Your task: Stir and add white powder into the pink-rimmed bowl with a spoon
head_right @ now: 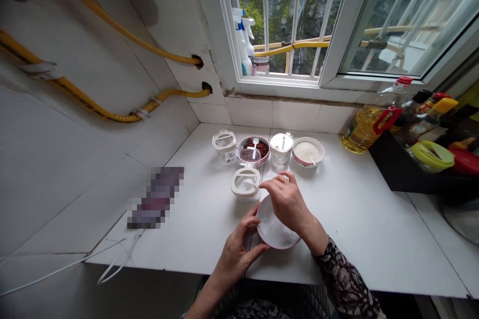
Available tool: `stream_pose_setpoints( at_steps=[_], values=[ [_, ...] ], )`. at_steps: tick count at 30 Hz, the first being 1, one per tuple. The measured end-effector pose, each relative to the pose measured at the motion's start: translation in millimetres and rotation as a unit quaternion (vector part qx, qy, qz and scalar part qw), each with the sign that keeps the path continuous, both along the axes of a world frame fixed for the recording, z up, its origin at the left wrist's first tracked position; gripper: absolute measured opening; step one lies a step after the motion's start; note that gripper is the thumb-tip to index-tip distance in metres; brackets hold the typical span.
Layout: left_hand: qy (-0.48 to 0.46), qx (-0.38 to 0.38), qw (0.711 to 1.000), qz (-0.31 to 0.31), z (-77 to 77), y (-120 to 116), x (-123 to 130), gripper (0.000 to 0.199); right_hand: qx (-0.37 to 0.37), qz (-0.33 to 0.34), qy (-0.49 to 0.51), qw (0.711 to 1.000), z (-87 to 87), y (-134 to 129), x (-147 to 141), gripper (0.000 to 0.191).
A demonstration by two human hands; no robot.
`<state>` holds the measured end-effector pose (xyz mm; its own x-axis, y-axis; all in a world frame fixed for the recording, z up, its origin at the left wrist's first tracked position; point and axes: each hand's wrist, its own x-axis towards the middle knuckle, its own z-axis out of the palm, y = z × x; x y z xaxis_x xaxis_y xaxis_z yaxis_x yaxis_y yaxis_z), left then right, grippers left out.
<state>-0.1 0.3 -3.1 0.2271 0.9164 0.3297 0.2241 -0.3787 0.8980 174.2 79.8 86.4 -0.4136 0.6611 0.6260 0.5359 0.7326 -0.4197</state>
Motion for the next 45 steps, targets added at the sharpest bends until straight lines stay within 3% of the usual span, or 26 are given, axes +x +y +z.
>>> stream_pose_setpoints(
  at_steps=[7,10,15,21,25,30,37,41,45],
  values=[
    [0.002,0.010,1.000,-0.002,-1.6,0,0,0.039,-0.047,-0.065,0.110,0.991,10.6,-7,23,0.020],
    [0.002,0.006,1.000,-0.002,-1.8,0,0,0.040,-0.078,-0.058,0.064,0.993,6.0,-6,31,0.020],
    [-0.001,0.002,1.000,-0.002,-1.4,-1,-1,0.040,-0.155,0.029,-0.038,0.987,-3.6,-7,26,0.023],
    [0.003,-0.007,1.000,0.001,-1.8,-1,-1,0.039,-0.245,-0.018,0.044,0.968,-2.4,-8,29,0.023],
    [0.000,-0.014,1.000,0.000,-2.8,-1,-1,0.039,-0.316,-0.036,0.128,0.939,1.3,-5,35,0.020],
    [-0.008,-0.018,1.000,-0.010,-2.4,-1,-1,0.040,-0.407,-0.051,0.239,0.880,4.7,-3,37,0.016],
    [-0.005,-0.007,1.000,-0.009,-2.0,0,-1,0.040,-0.426,-0.065,0.317,0.845,1.9,0,34,0.013],
    [-0.002,-0.005,1.000,-0.006,-1.5,0,-1,0.040,-0.368,-0.068,0.307,0.875,3.6,0,23,0.015],
    [-0.010,0.009,1.000,0.000,-1.6,0,0,0.040,-0.201,-0.065,0.208,0.955,5.7,-1,7,0.014]
  ],
)
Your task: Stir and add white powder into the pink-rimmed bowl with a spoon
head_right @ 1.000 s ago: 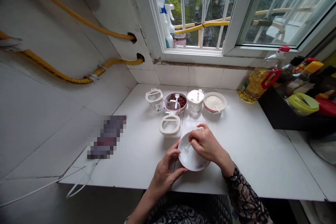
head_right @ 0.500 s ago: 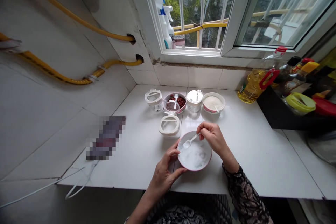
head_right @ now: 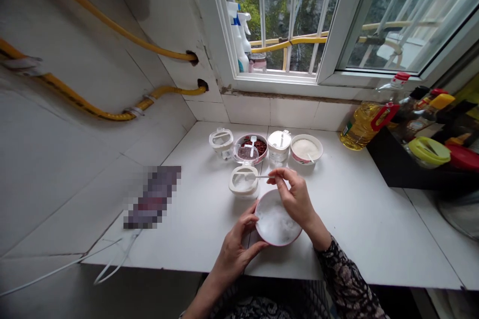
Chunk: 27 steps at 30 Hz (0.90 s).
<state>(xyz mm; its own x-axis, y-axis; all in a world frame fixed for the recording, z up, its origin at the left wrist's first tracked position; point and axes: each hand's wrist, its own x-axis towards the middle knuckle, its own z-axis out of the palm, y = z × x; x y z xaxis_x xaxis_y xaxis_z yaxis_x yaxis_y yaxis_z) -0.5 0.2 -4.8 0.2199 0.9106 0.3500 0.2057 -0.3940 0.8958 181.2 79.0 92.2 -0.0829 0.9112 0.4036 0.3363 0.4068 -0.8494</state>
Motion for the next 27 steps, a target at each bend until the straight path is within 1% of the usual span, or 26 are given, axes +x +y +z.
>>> stream_pose_setpoints(
  at_steps=[1,2,4,6,7,8,10,12,14,16,18,20,22,24,27],
  values=[
    [-0.001,0.001,1.000,0.000,0.2,0,0,0.040,0.058,0.007,-0.046,0.997,-0.6,0,-3,0.016],
    [0.000,0.000,1.000,0.000,0.5,0,0,0.040,0.114,0.020,-0.096,0.989,-1.7,1,-5,0.018],
    [0.006,-0.003,1.000,0.000,1.1,0,0,0.040,0.205,0.046,-0.181,0.961,-4.1,2,-8,0.025],
    [0.010,-0.001,1.000,0.001,1.2,0,0,0.040,0.248,0.056,-0.218,0.942,-4.7,2,-7,0.029],
    [0.012,0.001,1.000,0.002,1.1,0,0,0.040,0.255,0.051,-0.215,0.941,-3.7,1,-6,0.030],
    [0.013,0.002,1.000,0.001,0.9,0,0,0.040,0.254,0.044,-0.201,0.945,-1.8,0,-4,0.029],
    [0.016,0.002,1.000,-0.002,0.6,0,0,0.040,0.229,0.028,-0.161,0.960,3.6,-4,3,0.025],
    [0.018,-0.001,1.000,-0.004,0.5,0,0,0.039,0.179,0.008,-0.130,0.975,8.9,-7,12,0.021],
    [0.018,-0.005,1.000,-0.004,0.6,0,0,0.039,0.128,-0.007,-0.125,0.984,11.4,-8,21,0.020],
    [0.019,-0.008,1.000,-0.005,0.7,-1,-1,0.039,0.101,0.006,-0.148,0.984,10.1,-7,29,0.020],
    [0.020,-0.010,1.000,-0.007,0.5,-1,-1,0.040,0.097,0.046,-0.187,0.976,6.2,-7,31,0.020],
    [0.019,-0.012,1.000,-0.006,0.2,-1,-1,0.041,0.092,0.094,-0.214,0.968,1.2,-7,27,0.020],
    [0.020,-0.017,1.000,-0.004,-0.1,-1,-2,0.040,0.073,0.128,-0.218,0.965,-3.0,-8,21,0.021],
    [0.022,-0.026,0.999,-0.004,-0.2,-2,-2,0.039,0.045,0.132,-0.207,0.968,-5.5,-9,17,0.021],
    [0.017,-0.031,0.999,-0.006,0.1,-2,-1,0.038,-0.006,0.089,-0.174,0.981,-6.3,-8,19,0.021]
  ],
)
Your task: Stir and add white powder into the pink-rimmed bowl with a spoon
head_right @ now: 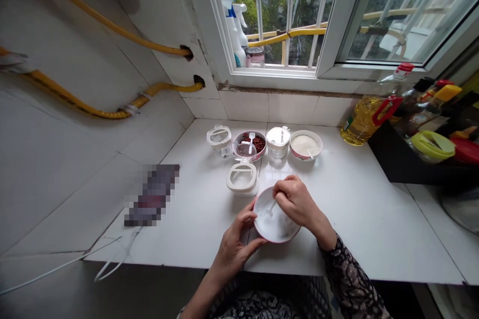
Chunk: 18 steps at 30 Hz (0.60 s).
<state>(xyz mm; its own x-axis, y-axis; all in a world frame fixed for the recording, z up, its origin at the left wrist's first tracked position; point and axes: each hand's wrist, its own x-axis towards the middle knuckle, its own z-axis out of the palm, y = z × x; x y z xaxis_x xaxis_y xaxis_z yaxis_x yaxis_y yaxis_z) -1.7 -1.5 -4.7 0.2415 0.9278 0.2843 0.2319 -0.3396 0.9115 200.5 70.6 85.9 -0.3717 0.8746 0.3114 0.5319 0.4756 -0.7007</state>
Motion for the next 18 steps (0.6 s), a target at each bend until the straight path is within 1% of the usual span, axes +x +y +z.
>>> stream_pose_setpoints(
  at_steps=[3,5,10,15,18],
  values=[
    [-0.010,0.003,1.000,-0.001,0.5,0,1,0.038,-0.038,-0.052,0.034,0.997,0.7,2,8,0.021],
    [-0.012,0.001,1.000,-0.001,0.8,0,1,0.039,-0.044,-0.066,0.039,0.996,0.9,3,10,0.021],
    [-0.011,0.004,1.000,0.000,0.6,1,1,0.039,-0.002,-0.047,-0.001,0.999,0.5,3,7,0.020],
    [-0.012,0.006,1.000,-0.001,0.2,1,1,0.039,0.006,-0.040,-0.007,0.999,-1.5,3,3,0.022],
    [-0.015,0.013,1.000,0.002,0.7,1,1,0.038,0.006,-0.010,-0.015,1.000,-4.5,2,0,0.021]
  ],
)
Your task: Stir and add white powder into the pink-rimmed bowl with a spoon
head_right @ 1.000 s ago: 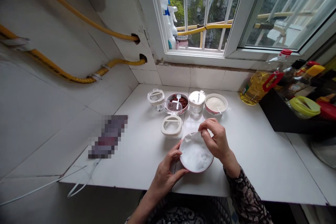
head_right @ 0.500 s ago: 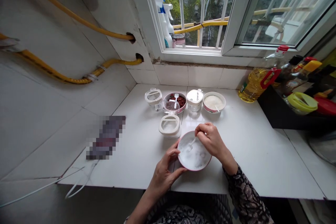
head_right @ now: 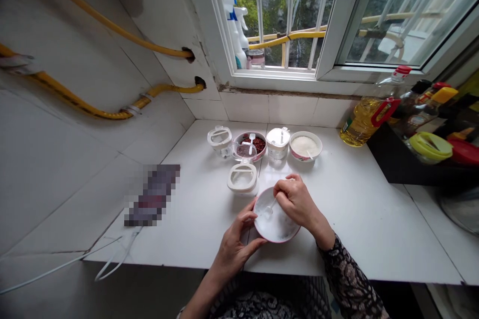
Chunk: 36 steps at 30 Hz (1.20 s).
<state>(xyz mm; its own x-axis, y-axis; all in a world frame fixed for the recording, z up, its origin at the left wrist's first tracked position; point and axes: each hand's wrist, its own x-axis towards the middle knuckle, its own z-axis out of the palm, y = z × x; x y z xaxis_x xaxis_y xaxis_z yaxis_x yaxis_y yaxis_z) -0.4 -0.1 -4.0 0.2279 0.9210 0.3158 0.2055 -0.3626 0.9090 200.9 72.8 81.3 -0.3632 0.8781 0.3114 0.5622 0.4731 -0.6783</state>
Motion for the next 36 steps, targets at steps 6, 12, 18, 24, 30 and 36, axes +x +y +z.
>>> stream_pose_setpoints(
  at_steps=[6,12,18,24,30,36],
  values=[
    [0.000,-0.004,1.000,0.002,1.8,0,-1,0.038,-0.039,0.020,0.027,0.999,0.6,-1,-3,0.022],
    [-0.004,-0.028,1.000,-0.003,1.1,-1,-1,0.039,-0.165,-0.047,0.150,0.974,6.5,1,5,0.017],
    [0.003,-0.009,1.000,-0.002,-0.5,0,0,0.040,-0.221,-0.100,0.265,0.933,8.8,5,8,0.013],
    [0.010,0.005,1.000,0.001,-1.6,0,0,0.040,-0.047,-0.103,0.207,0.972,18.4,2,-13,0.014],
    [-0.004,0.007,1.000,-0.003,0.3,0,1,0.041,0.203,0.007,-0.006,0.979,10.4,6,-24,0.027],
    [-0.008,0.008,1.000,-0.008,3.0,1,2,0.043,0.200,-0.017,0.045,0.979,13.3,1,-17,0.022]
  ],
)
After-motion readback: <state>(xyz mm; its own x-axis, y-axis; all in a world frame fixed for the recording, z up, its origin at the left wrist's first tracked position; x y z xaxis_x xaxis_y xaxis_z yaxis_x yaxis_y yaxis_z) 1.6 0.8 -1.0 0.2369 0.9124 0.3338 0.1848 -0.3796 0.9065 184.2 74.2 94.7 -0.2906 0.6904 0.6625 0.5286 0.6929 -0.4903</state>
